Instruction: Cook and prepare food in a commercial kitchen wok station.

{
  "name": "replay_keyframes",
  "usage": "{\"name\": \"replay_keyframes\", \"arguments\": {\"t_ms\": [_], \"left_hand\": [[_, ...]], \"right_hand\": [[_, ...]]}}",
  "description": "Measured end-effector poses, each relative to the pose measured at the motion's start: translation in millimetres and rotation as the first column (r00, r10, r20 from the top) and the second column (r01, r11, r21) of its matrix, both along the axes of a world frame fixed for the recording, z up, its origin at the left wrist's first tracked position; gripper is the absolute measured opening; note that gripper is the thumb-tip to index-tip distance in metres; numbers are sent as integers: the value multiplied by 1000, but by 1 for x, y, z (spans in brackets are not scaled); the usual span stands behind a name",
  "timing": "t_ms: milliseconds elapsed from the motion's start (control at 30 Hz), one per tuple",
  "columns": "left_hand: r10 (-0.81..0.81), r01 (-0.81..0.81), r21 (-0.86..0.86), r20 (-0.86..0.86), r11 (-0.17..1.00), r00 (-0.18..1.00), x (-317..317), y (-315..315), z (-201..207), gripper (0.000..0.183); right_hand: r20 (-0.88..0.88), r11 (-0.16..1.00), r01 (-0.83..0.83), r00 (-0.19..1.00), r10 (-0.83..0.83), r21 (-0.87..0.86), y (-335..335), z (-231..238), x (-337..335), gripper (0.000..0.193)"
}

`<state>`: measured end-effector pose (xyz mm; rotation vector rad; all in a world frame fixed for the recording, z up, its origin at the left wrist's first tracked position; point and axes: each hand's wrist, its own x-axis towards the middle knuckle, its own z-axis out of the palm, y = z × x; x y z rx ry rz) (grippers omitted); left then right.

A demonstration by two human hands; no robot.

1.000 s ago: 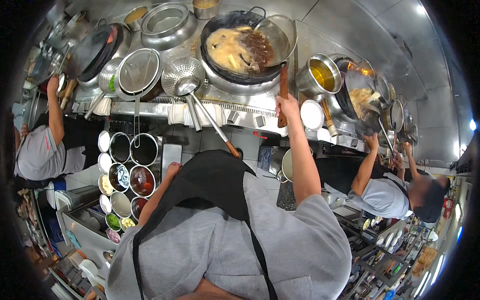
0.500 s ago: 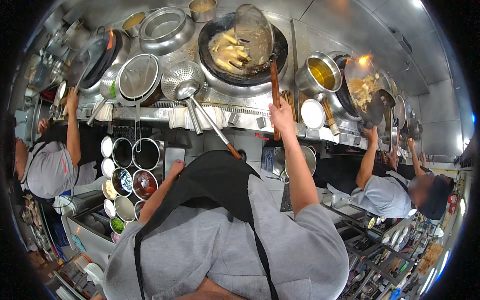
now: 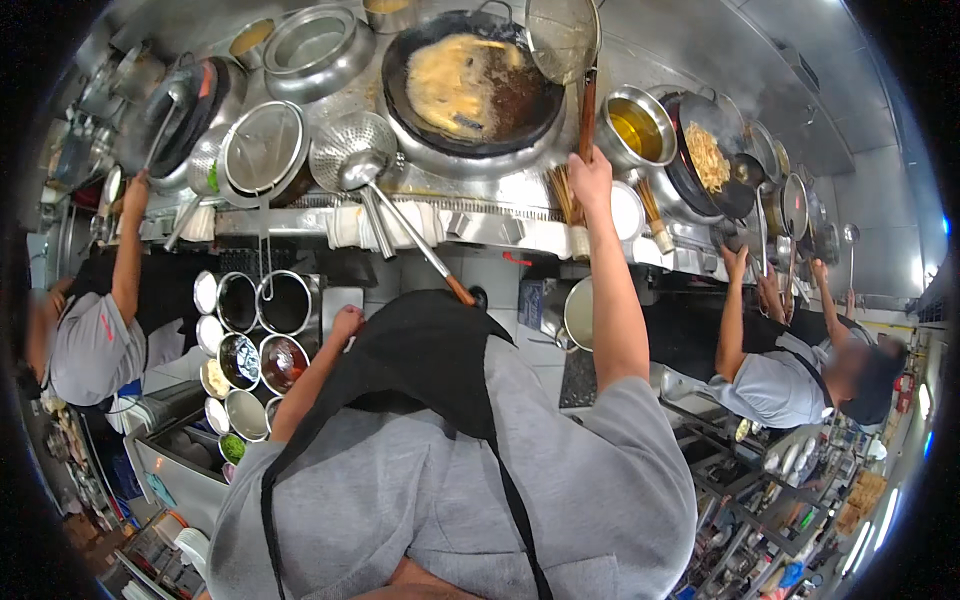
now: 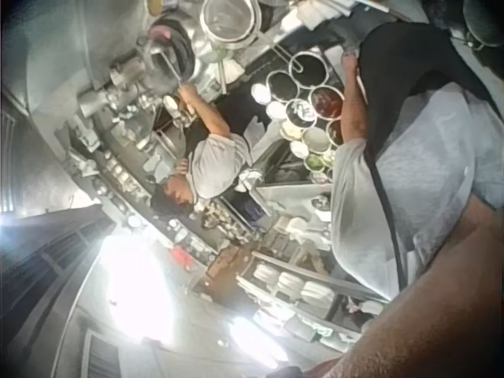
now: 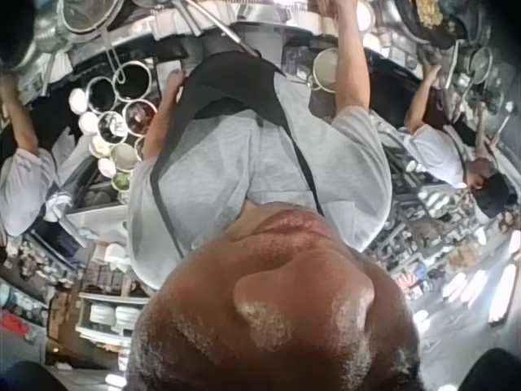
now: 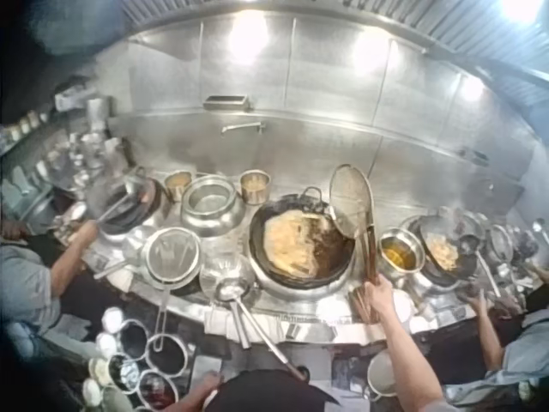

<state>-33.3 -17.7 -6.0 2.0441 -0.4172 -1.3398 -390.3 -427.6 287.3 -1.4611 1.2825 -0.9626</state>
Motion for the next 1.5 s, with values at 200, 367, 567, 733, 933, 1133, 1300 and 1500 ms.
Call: {"name": "replay_keyframes", "arguments": {"t_ms": [200,367,567,733,933,1133,1300,1500], "left_hand": [[4,-4,29,6,1000,1000,4,16,11,12],[3,-4,18,40,1000,999,5,19,15,12],[-49,48,8,99,999,994,3,14,5,13],[-83,78,46,110,996,990,-2,7,4,15],[-61,59,18,81,998,995,5,5,-12,13],[-55,54,15,78,998,995,14,3,-26,13],[-38,36,45,51,998,998,9,8,-19,11],[36,-35,42,-28,999,999,5,22,-15,10]], "right_hand": [[-55,973,-87,993,100,213,-19,-40,10,8],[283,810,-363,925,253,460,-11,-38,20,19],[476,734,-513,830,291,445,11,-22,16,30],[140,903,-315,948,285,292,34,-2,27,6],[48,940,-264,965,259,214,42,22,37,8],[169,944,-248,962,215,216,19,26,17,9],[-2,998,-6,1000,6,63,-2,10,6,10],[-104,986,-58,992,74,156,-7,-21,6,7]]}}
